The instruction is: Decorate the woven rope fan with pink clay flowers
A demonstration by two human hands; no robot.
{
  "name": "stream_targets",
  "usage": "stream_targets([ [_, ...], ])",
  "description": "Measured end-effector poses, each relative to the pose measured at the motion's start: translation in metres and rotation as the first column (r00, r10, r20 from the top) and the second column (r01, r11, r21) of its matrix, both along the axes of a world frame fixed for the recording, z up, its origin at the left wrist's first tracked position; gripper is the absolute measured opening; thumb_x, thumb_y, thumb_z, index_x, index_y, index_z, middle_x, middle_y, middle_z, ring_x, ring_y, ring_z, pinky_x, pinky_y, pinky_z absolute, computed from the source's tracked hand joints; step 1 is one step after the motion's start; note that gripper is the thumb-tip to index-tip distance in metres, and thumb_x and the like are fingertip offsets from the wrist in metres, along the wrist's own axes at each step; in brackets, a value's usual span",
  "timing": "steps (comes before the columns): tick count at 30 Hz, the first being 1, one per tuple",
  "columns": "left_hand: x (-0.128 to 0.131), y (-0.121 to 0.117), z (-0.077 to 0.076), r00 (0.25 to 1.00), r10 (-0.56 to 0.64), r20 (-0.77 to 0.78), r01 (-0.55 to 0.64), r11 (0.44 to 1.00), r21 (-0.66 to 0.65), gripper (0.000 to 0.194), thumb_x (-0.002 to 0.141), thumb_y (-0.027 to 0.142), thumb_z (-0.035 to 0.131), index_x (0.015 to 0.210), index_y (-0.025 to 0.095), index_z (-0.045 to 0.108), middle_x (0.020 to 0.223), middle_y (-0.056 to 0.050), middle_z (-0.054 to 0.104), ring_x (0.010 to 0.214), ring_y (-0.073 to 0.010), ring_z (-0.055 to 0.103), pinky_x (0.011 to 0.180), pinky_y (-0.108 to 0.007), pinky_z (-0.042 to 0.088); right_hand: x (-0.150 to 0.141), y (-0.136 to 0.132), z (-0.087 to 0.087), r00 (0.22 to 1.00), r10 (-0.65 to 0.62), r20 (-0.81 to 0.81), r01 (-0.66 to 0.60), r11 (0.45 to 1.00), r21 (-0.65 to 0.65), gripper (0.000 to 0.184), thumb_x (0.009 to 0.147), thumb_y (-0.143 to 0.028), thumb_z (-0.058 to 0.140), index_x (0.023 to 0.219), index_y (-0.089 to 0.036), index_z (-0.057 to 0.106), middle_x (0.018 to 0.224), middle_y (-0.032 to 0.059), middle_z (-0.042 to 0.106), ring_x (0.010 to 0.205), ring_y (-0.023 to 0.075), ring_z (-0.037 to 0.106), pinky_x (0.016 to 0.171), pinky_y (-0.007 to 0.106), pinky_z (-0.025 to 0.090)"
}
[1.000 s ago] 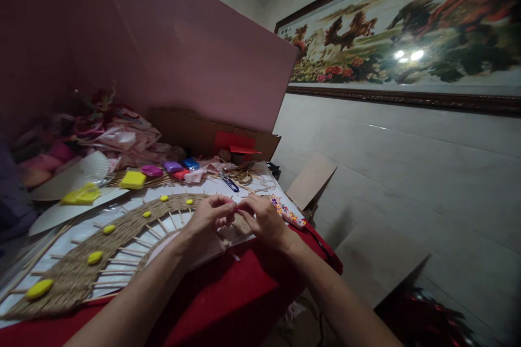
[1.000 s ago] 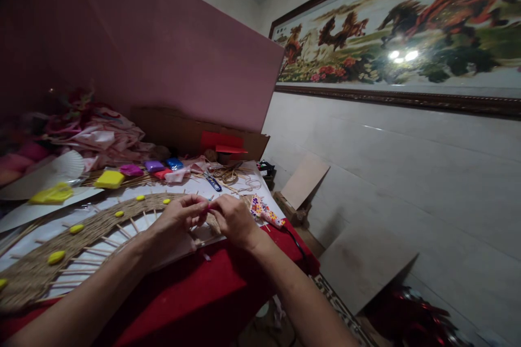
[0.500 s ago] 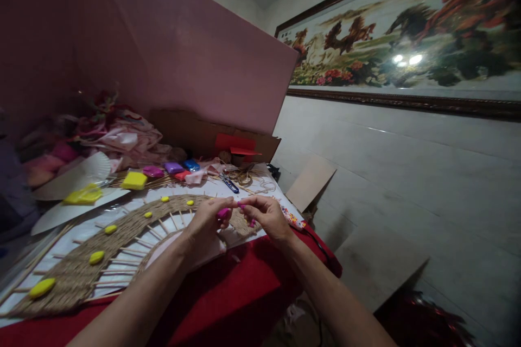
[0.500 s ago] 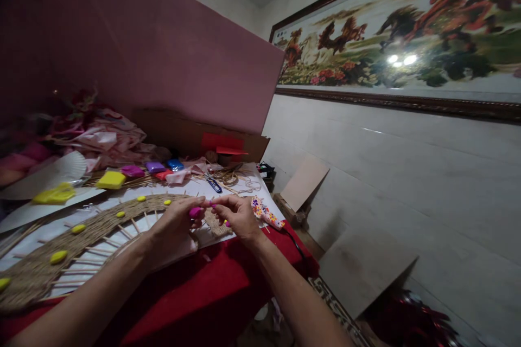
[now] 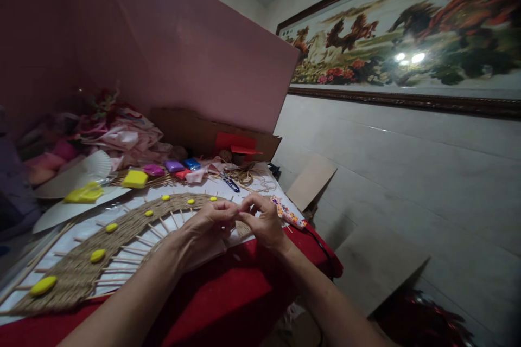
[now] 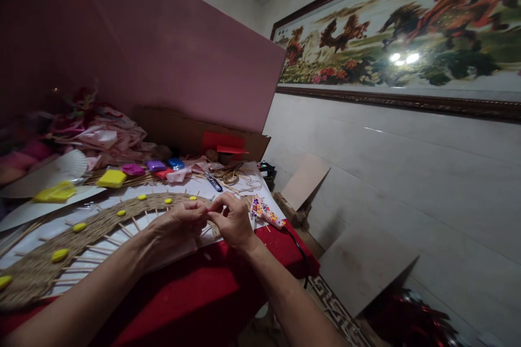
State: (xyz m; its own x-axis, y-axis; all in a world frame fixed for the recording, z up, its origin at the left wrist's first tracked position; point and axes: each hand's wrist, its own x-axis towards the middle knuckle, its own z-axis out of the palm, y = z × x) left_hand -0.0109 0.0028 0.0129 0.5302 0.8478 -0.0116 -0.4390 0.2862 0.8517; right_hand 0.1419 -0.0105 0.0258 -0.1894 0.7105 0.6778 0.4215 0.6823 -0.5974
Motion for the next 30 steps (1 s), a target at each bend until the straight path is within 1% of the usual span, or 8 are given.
stream_targets([
  [4, 0.001, -0.003, 0.005, 0.999, 0.036, -0.009, -0.036, 0.999, 0.015, 0.026, 0.059, 0.030, 0.078, 0.067, 0.010, 0.063, 0.049, 0.004, 0.042, 0.044, -0.0045, 0.032, 0.041, -0.019, 0.019, 0.006, 0.003, 0.002, 0.999, -0.050, -0.008, 0.049, 0.999, -0.010, 0.017, 0.071, -0.025, 0.069, 0.063, -0.019, 0.056, 0.066, -0.0006, 0.056, 0.062, 0.0129, 0.051, 0.055, 0.024, 0.039],
  [10, 0.000, 0.003, 0.007, 0.994, 0.102, 0.038, -0.102, 0.995, -0.001, 0.026, 0.058, 0.024, 0.079, 0.074, 0.010, 0.065, 0.065, -0.002, 0.058, 0.049, -0.0046, 0.040, 0.042, -0.017, 0.025, 0.015, 0.008, -0.004, 0.977, -0.119, -0.176, 0.104, 0.990, -0.092, 0.023, 0.078, -0.039, 0.062, 0.070, -0.019, 0.057, 0.066, -0.0013, 0.054, 0.053, 0.0104, 0.044, 0.049, 0.024, 0.036],
  [15, -0.001, 0.004, 0.003, 0.991, 0.128, 0.034, -0.128, 0.992, -0.003, 0.023, 0.061, 0.025, 0.077, 0.066, 0.012, 0.059, 0.058, -0.001, 0.056, 0.048, -0.0050, 0.042, 0.043, -0.016, 0.031, 0.009, 0.011, -0.025, 0.944, -0.274, -0.183, 0.286, 0.958, 0.039, 0.022, 0.084, -0.036, 0.056, 0.070, -0.018, 0.056, 0.066, 0.0005, 0.054, 0.061, 0.0132, 0.048, 0.056, 0.025, 0.037],
  [18, 0.000, 0.002, 0.004, 0.990, 0.137, 0.033, -0.137, 0.991, -0.005, 0.025, 0.067, 0.033, 0.072, 0.066, 0.013, 0.057, 0.052, 0.001, 0.051, 0.048, -0.0068, 0.043, 0.040, -0.016, 0.030, 0.006, 0.006, -0.032, 0.963, -0.251, -0.095, 0.264, 0.953, 0.152, 0.018, 0.086, -0.029, 0.054, 0.071, -0.019, 0.056, 0.068, 0.0012, 0.055, 0.064, 0.0140, 0.049, 0.060, 0.026, 0.038],
  [21, 0.001, 0.003, 0.005, 0.985, 0.170, 0.013, -0.169, 0.986, -0.006, 0.023, 0.063, 0.026, 0.075, 0.072, 0.012, 0.060, 0.064, -0.003, 0.060, 0.050, -0.0077, 0.049, 0.038, -0.016, 0.029, 0.009, 0.000, -0.032, 0.949, -0.267, -0.167, 0.299, 0.930, 0.215, 0.015, 0.088, -0.027, 0.050, 0.076, -0.019, 0.055, 0.073, 0.0022, 0.055, 0.066, 0.0142, 0.049, 0.062, 0.027, 0.038],
  [23, 0.001, 0.005, 0.005, 0.974, 0.226, 0.001, -0.226, 0.974, -0.023, 0.029, 0.055, 0.016, 0.078, 0.079, 0.012, 0.062, 0.074, -0.005, 0.065, 0.052, -0.0071, 0.051, 0.039, -0.015, 0.030, 0.013, -0.001, -0.032, 0.903, -0.318, -0.289, 0.379, 0.906, 0.186, 0.015, 0.089, -0.029, 0.048, 0.080, -0.019, 0.055, 0.076, 0.0032, 0.056, 0.069, 0.0150, 0.050, 0.063, 0.027, 0.039],
  [25, 0.001, 0.007, 0.003, 0.964, 0.265, 0.000, -0.265, 0.964, -0.024, 0.033, 0.051, 0.012, 0.080, 0.079, 0.013, 0.063, 0.068, -0.002, 0.063, 0.048, -0.0053, 0.048, 0.039, -0.015, 0.029, 0.018, 0.001, -0.032, 0.846, -0.362, -0.391, 0.437, 0.892, 0.120, 0.015, 0.088, -0.032, 0.049, 0.082, -0.019, 0.054, 0.079, 0.0037, 0.056, 0.070, 0.0154, 0.050, 0.064, 0.028, 0.040],
  [30, 0.002, 0.010, 0.000, 0.963, 0.269, -0.008, -0.268, 0.963, 0.019, 0.029, 0.060, 0.034, 0.077, 0.067, 0.011, 0.062, 0.051, 0.002, 0.050, 0.039, -0.0041, 0.039, 0.034, -0.015, 0.018, 0.023, 0.006, -0.034, 0.816, -0.371, -0.444, 0.433, 0.900, 0.044, 0.019, 0.083, -0.037, 0.056, 0.076, -0.019, 0.052, 0.073, 0.0016, 0.053, 0.065, 0.0145, 0.048, 0.061, 0.027, 0.039],
])
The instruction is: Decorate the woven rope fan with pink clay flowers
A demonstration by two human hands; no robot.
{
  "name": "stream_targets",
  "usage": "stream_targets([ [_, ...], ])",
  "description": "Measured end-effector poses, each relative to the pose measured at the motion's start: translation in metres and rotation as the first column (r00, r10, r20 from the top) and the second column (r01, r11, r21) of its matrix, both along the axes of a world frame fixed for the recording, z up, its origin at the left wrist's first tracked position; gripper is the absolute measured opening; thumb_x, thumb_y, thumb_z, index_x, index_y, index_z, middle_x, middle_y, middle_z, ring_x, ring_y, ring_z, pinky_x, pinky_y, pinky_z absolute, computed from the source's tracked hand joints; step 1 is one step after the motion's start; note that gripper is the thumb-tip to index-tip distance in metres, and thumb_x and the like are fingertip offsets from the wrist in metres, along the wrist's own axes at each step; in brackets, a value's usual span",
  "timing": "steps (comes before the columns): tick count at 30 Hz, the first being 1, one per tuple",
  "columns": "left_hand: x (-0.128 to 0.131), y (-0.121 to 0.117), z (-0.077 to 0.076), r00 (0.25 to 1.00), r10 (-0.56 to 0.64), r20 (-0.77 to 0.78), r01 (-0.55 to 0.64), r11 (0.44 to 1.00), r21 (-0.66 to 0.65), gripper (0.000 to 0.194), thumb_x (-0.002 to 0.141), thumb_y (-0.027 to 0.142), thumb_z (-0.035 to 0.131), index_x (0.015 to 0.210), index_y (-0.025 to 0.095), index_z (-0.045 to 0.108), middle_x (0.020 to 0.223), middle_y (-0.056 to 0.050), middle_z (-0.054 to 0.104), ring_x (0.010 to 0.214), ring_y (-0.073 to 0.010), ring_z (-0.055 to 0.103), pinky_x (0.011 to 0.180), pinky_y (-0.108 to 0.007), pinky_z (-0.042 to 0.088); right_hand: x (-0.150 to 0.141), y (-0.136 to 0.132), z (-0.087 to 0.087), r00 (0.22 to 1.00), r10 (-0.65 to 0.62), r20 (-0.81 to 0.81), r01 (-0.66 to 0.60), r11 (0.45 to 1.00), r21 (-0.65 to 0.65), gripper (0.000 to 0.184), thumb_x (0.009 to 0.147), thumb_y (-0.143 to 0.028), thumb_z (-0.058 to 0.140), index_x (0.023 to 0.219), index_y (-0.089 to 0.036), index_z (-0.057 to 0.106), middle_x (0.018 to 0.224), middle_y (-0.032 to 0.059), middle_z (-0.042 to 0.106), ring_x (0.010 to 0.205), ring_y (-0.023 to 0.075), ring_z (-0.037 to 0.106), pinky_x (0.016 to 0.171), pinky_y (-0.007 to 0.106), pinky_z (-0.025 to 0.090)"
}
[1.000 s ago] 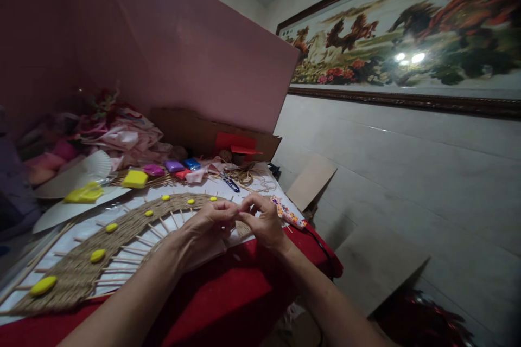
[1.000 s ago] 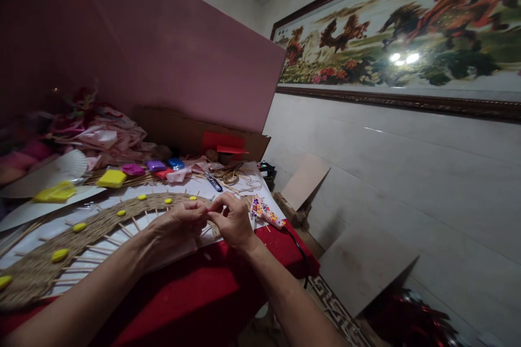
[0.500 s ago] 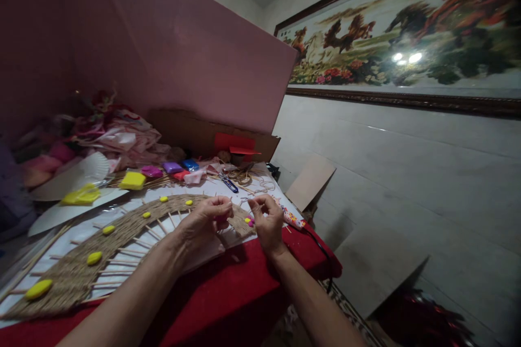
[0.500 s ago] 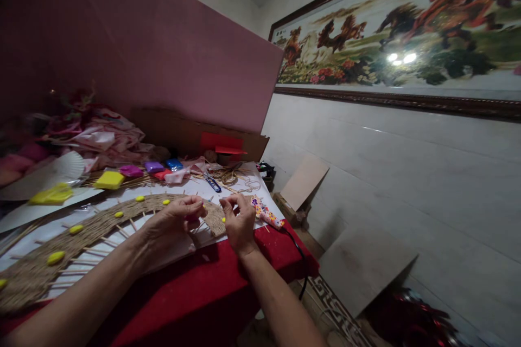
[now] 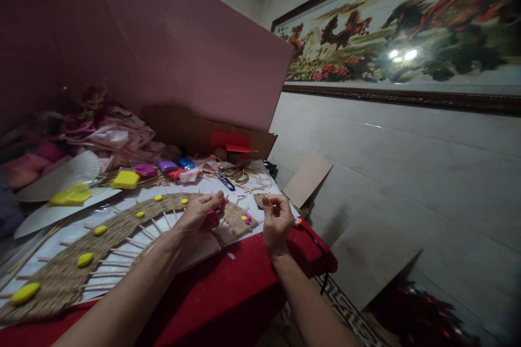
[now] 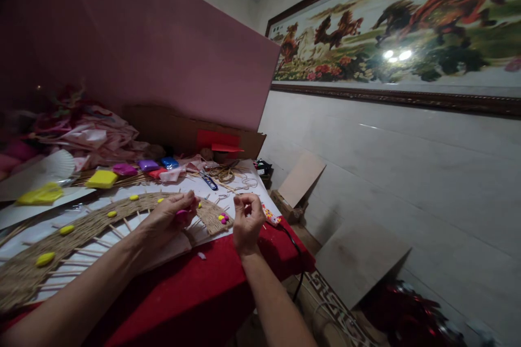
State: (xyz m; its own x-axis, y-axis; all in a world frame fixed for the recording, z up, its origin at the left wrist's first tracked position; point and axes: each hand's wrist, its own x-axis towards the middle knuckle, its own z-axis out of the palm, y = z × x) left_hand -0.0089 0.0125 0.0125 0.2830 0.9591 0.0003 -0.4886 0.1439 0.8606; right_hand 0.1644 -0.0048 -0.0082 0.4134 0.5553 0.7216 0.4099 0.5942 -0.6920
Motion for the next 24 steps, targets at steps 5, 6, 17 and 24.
stream_targets([
  [5, 0.0021, -0.0001, -0.0014, 1.000, 0.005, -0.004, -0.005, 1.000, 0.012, 0.036, 0.052, 0.020, 0.081, 0.084, 0.010, 0.067, 0.066, -0.004, 0.062, 0.042, -0.0028, 0.040, 0.037, -0.016, 0.022, -0.0055, -0.0028, 0.0009, 0.991, 0.048, 0.126, -0.043, 0.998, -0.044, 0.020, 0.085, -0.036, 0.052, 0.073, -0.020, 0.051, 0.069, 0.0003, 0.051, 0.060, 0.0136, 0.044, 0.058, 0.026, 0.037],
  [6, 0.0023, 0.0002, -0.0020, 1.000, 0.003, -0.009, -0.003, 1.000, 0.013, 0.036, 0.050, 0.017, 0.081, 0.082, 0.010, 0.067, 0.064, -0.003, 0.061, 0.041, -0.0021, 0.039, 0.038, -0.016, 0.023, -0.0063, -0.0034, 0.0010, 0.984, 0.067, 0.163, -0.061, 0.997, -0.042, 0.020, 0.086, -0.035, 0.051, 0.073, -0.020, 0.052, 0.070, 0.0006, 0.052, 0.061, 0.0137, 0.045, 0.058, 0.026, 0.037],
  [17, 0.0045, -0.0015, -0.0025, 1.000, 0.008, -0.021, -0.007, 1.000, 0.030, 0.036, 0.053, 0.021, 0.080, 0.085, 0.010, 0.067, 0.067, -0.003, 0.063, 0.039, -0.0032, 0.042, 0.035, -0.017, 0.024, -0.0051, -0.0003, -0.0013, 0.940, 0.112, 0.322, -0.134, 0.990, 0.047, 0.021, 0.089, -0.026, 0.043, 0.072, -0.020, 0.053, 0.070, 0.0022, 0.054, 0.069, 0.0161, 0.051, 0.066, 0.029, 0.040],
  [24, 0.0043, -0.0028, -0.0034, 0.998, -0.068, 0.005, 0.068, 0.997, 0.023, 0.027, 0.060, 0.031, 0.077, 0.072, 0.011, 0.064, 0.052, 0.003, 0.051, 0.035, -0.0018, 0.035, 0.033, -0.016, 0.019, -0.0084, -0.0019, -0.0011, 0.917, 0.133, 0.376, -0.156, 0.987, 0.033, 0.021, 0.089, -0.026, 0.044, 0.070, -0.021, 0.050, 0.068, 0.0023, 0.052, 0.069, 0.0167, 0.050, 0.066, 0.030, 0.039],
])
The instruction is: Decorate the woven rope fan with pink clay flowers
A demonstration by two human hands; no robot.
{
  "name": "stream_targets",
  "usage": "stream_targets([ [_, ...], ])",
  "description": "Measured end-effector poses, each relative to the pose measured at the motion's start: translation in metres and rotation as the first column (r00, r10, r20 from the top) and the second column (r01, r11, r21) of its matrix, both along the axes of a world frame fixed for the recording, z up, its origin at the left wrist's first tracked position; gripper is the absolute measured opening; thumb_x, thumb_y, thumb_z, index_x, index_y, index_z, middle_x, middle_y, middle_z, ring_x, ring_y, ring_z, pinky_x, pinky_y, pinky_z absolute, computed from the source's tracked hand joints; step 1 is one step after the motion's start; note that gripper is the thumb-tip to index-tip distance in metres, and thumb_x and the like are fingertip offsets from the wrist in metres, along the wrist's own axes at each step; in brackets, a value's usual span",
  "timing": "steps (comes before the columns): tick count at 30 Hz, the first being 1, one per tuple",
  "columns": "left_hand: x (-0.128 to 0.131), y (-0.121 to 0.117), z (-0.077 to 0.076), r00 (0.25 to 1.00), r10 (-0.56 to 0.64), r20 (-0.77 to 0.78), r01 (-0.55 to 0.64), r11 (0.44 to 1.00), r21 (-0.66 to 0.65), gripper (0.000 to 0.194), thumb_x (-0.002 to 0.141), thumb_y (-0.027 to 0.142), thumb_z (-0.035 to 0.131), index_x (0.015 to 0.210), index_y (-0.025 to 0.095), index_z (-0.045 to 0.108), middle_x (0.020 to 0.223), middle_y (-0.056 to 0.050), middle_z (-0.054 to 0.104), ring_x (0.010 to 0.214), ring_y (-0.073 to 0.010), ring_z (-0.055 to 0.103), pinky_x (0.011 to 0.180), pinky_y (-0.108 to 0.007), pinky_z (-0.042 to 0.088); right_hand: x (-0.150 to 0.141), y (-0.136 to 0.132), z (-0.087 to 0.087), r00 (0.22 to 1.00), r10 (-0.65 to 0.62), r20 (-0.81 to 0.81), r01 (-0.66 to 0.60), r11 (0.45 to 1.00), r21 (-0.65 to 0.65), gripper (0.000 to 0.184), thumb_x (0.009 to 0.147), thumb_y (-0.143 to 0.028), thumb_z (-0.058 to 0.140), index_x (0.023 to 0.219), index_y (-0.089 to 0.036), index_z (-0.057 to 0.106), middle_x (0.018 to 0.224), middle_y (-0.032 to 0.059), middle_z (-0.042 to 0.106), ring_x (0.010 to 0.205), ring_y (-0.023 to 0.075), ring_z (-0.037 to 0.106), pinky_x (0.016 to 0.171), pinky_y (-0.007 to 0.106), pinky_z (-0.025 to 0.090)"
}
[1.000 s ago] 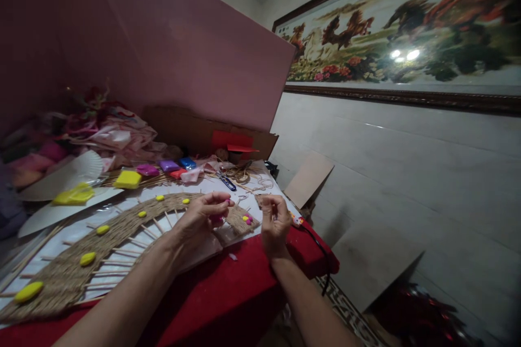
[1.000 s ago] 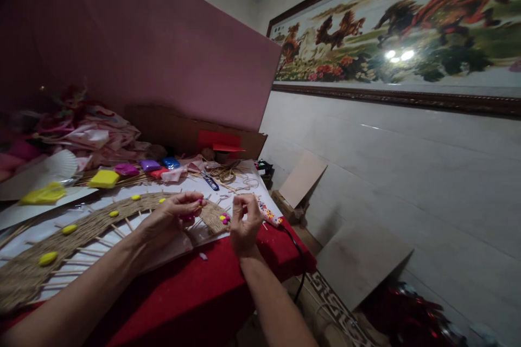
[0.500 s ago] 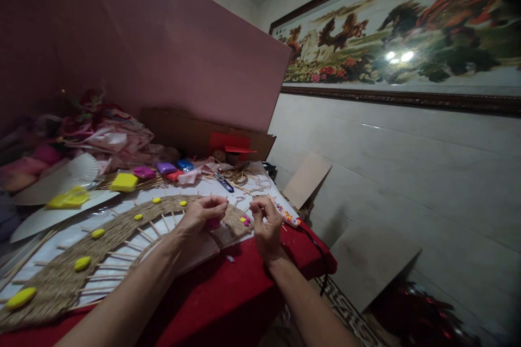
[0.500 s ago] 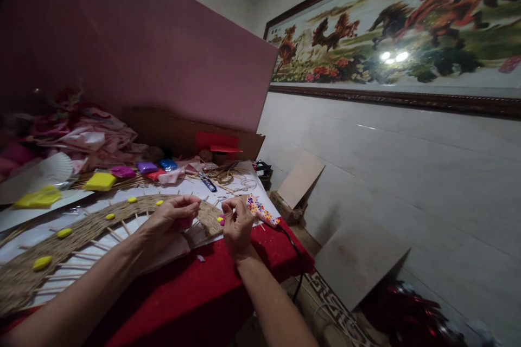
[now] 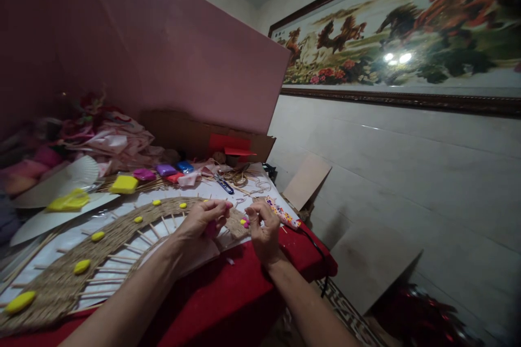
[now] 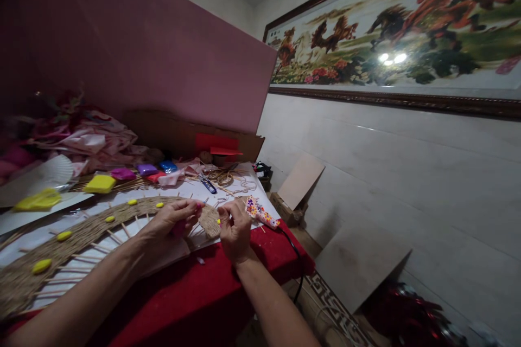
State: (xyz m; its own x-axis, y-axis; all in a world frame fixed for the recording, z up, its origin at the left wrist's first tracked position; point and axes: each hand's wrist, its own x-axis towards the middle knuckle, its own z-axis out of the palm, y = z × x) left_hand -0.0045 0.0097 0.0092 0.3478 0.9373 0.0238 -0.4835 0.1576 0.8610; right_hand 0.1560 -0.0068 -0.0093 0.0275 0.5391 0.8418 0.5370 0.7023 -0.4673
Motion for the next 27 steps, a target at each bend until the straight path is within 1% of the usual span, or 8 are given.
stream_targets([
  [4, -0.002, 0.000, 0.001, 0.998, -0.045, 0.032, 0.044, 0.999, 0.011, 0.033, 0.063, 0.031, 0.076, 0.087, 0.011, 0.067, 0.067, -0.001, 0.058, 0.039, -0.0029, 0.038, 0.032, -0.017, 0.022, 0.000, -0.001, 0.000, 1.000, 0.008, 0.012, -0.008, 1.000, -0.017, 0.021, 0.089, -0.026, 0.044, 0.070, -0.020, 0.049, 0.068, 0.0022, 0.052, 0.068, 0.0164, 0.050, 0.064, 0.029, 0.038],
  [8, -0.003, 0.000, 0.001, 0.999, -0.028, 0.025, 0.028, 1.000, -0.008, 0.035, 0.058, 0.021, 0.078, 0.090, 0.012, 0.066, 0.073, -0.002, 0.062, 0.040, -0.0029, 0.040, 0.033, -0.017, 0.024, 0.000, -0.001, -0.001, 1.000, 0.005, 0.017, -0.005, 1.000, -0.018, 0.021, 0.090, -0.026, 0.044, 0.070, -0.020, 0.049, 0.068, 0.0022, 0.052, 0.067, 0.0163, 0.049, 0.063, 0.029, 0.038],
  [13, 0.000, 0.001, 0.000, 0.999, 0.037, -0.002, -0.037, 0.999, -0.027, 0.027, 0.056, 0.024, 0.079, 0.072, 0.013, 0.061, 0.062, 0.002, 0.059, 0.035, -0.0008, 0.036, 0.033, -0.016, 0.021, 0.001, 0.000, 0.000, 0.999, -0.003, 0.034, 0.004, 1.000, -0.020, 0.022, 0.089, -0.026, 0.044, 0.069, -0.020, 0.050, 0.067, 0.0020, 0.052, 0.067, 0.0160, 0.050, 0.063, 0.029, 0.038],
  [17, 0.000, 0.003, 0.004, 0.980, 0.107, -0.169, -0.101, 0.994, 0.041, 0.031, 0.058, 0.035, 0.077, 0.072, 0.013, 0.060, 0.056, 0.003, 0.056, 0.032, -0.0005, 0.032, 0.033, -0.016, 0.018, 0.002, 0.003, 0.000, 0.998, -0.054, 0.026, 0.054, 0.998, -0.010, 0.022, 0.090, -0.025, 0.044, 0.069, -0.019, 0.050, 0.069, 0.0021, 0.052, 0.069, 0.0160, 0.049, 0.065, 0.028, 0.038],
  [19, 0.001, 0.006, 0.008, 0.942, 0.123, -0.313, -0.086, 0.988, 0.129, 0.032, 0.057, 0.035, 0.076, 0.077, 0.014, 0.062, 0.048, 0.006, 0.050, 0.032, -0.0023, 0.030, 0.033, -0.017, 0.017, 0.003, 0.005, 0.000, 0.995, -0.096, 0.020, 0.096, 0.995, -0.018, 0.023, 0.090, -0.026, 0.044, 0.068, -0.019, 0.050, 0.068, 0.0017, 0.052, 0.068, 0.0154, 0.048, 0.065, 0.028, 0.037],
  [21, 0.003, 0.013, 0.013, 0.878, 0.152, -0.453, -0.053, 0.973, 0.223, 0.031, 0.056, 0.032, 0.073, 0.079, 0.014, 0.063, 0.045, 0.008, 0.048, 0.034, -0.0042, 0.033, 0.035, -0.018, 0.022, 0.004, 0.007, -0.001, 0.991, -0.131, 0.015, 0.131, 0.991, -0.027, 0.024, 0.090, -0.026, 0.044, 0.068, -0.019, 0.050, 0.068, 0.0013, 0.051, 0.067, 0.0148, 0.048, 0.065, 0.027, 0.037],
  [25, 0.010, 0.033, 0.014, 0.712, 0.327, -0.622, 0.009, 0.881, 0.473, 0.016, 0.052, 0.024, 0.068, 0.065, 0.014, 0.064, 0.059, 0.002, 0.060, 0.051, -0.0097, 0.050, 0.048, -0.021, 0.036, 0.007, 0.011, -0.003, 0.982, -0.188, 0.009, 0.188, 0.980, -0.057, 0.025, 0.090, -0.027, 0.044, 0.068, -0.018, 0.051, 0.068, 0.0014, 0.053, 0.068, 0.0145, 0.048, 0.065, 0.026, 0.037],
  [27, 0.014, 0.041, 0.012, 0.630, 0.368, -0.684, 0.072, 0.849, 0.524, 0.015, 0.053, 0.025, 0.065, 0.064, 0.015, 0.065, 0.062, 0.000, 0.063, 0.059, -0.0133, 0.055, 0.055, -0.023, 0.041, 0.008, 0.013, -0.004, 0.976, -0.219, 0.000, 0.218, 0.973, -0.073, 0.026, 0.090, -0.028, 0.045, 0.067, -0.018, 0.052, 0.067, 0.0015, 0.054, 0.067, 0.0145, 0.049, 0.065, 0.026, 0.037],
])
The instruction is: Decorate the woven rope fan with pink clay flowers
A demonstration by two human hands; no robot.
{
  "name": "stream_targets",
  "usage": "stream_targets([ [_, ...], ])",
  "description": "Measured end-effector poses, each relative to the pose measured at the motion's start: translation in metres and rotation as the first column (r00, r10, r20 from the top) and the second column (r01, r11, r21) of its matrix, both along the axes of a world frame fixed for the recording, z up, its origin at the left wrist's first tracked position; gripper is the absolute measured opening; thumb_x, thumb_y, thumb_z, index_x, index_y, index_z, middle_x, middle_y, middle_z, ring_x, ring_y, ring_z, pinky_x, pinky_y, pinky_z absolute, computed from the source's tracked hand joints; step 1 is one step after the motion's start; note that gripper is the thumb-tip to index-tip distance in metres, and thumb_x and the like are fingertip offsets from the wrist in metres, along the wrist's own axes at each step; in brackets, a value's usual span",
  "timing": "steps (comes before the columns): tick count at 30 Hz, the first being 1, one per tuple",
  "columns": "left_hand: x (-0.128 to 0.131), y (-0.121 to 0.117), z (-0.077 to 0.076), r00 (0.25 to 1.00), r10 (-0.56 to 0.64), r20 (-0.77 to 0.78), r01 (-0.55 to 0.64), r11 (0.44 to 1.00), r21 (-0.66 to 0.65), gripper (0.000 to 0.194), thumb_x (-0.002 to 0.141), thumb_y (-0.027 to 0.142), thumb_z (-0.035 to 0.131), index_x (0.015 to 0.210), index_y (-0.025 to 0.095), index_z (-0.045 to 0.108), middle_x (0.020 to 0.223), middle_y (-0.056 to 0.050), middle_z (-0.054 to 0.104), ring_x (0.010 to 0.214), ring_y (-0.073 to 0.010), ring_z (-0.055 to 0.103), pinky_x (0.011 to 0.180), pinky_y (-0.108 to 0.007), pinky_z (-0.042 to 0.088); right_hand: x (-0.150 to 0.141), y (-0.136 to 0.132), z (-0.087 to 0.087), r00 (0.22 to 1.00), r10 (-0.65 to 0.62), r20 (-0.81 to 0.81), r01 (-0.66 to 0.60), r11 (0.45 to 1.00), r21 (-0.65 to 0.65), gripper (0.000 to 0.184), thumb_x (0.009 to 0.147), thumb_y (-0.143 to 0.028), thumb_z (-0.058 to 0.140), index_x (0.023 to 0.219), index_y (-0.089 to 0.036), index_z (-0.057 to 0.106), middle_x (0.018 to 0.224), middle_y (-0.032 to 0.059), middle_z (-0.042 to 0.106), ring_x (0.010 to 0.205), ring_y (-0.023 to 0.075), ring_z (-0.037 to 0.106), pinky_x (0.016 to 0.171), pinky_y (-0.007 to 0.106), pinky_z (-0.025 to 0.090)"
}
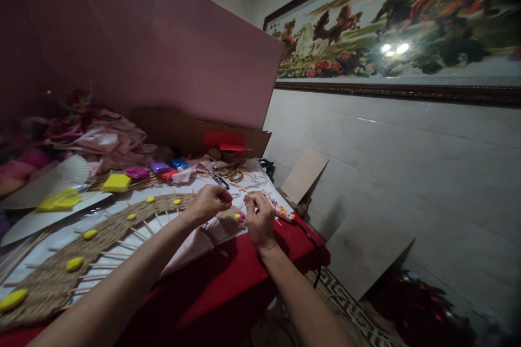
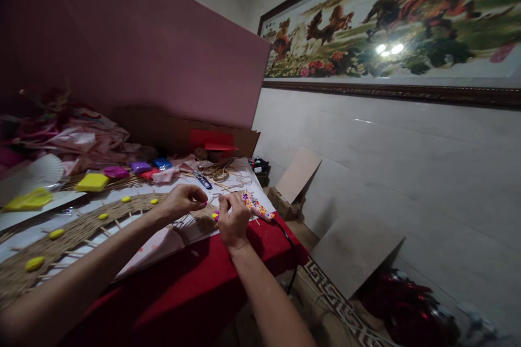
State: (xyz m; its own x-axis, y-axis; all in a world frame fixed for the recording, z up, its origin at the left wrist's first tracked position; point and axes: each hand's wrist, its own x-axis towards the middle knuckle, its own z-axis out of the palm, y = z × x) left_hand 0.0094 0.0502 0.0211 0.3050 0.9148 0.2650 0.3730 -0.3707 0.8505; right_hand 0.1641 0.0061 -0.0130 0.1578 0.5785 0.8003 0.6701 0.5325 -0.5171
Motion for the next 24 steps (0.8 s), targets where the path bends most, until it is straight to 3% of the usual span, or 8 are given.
stream_targets([
  [4, 0.004, 0.005, -0.005, 0.980, 0.019, -0.198, -0.015, 1.000, 0.020, 0.014, 0.057, 0.025, 0.061, 0.067, 0.018, 0.069, 0.066, -0.001, 0.067, 0.065, -0.0161, 0.059, 0.059, -0.024, 0.043, 0.001, 0.001, 0.001, 1.000, -0.024, -0.019, 0.024, 1.000, -0.007, 0.028, 0.090, -0.030, 0.045, 0.066, -0.018, 0.053, 0.068, 0.0020, 0.055, 0.068, 0.0145, 0.050, 0.066, 0.026, 0.037],
  [8, 0.006, 0.006, -0.009, 0.953, 0.013, -0.303, -0.005, 1.000, 0.026, 0.020, 0.061, 0.024, 0.057, 0.074, 0.018, 0.072, 0.064, -0.001, 0.068, 0.066, -0.0170, 0.061, 0.059, -0.024, 0.043, -0.001, 0.000, 0.002, 0.999, -0.023, -0.023, 0.023, 1.000, -0.002, 0.028, 0.090, -0.030, 0.045, 0.067, -0.017, 0.053, 0.067, 0.0022, 0.056, 0.067, 0.0144, 0.050, 0.066, 0.026, 0.038],
  [14, 0.009, 0.011, -0.020, 0.946, 0.011, -0.324, -0.004, 1.000, 0.022, 0.022, 0.063, 0.032, 0.061, 0.077, 0.021, 0.074, 0.075, -0.002, 0.071, 0.072, -0.0173, 0.062, 0.064, -0.024, 0.044, 0.000, 0.000, 0.002, 0.999, -0.020, -0.028, 0.020, 1.000, 0.003, 0.027, 0.091, -0.030, 0.045, 0.068, -0.017, 0.053, 0.068, 0.0023, 0.056, 0.067, 0.0143, 0.050, 0.066, 0.026, 0.038],
  [24, 0.011, 0.013, -0.028, 0.933, 0.012, -0.361, 0.011, 0.998, 0.061, 0.021, 0.064, 0.036, 0.064, 0.077, 0.023, 0.075, 0.077, -0.002, 0.069, 0.071, -0.0167, 0.060, 0.064, -0.025, 0.043, 0.001, -0.002, 0.002, 1.000, -0.024, -0.016, 0.024, 1.000, 0.006, 0.027, 0.091, -0.029, 0.045, 0.068, -0.018, 0.053, 0.068, 0.0022, 0.055, 0.068, 0.0145, 0.050, 0.067, 0.027, 0.039],
])
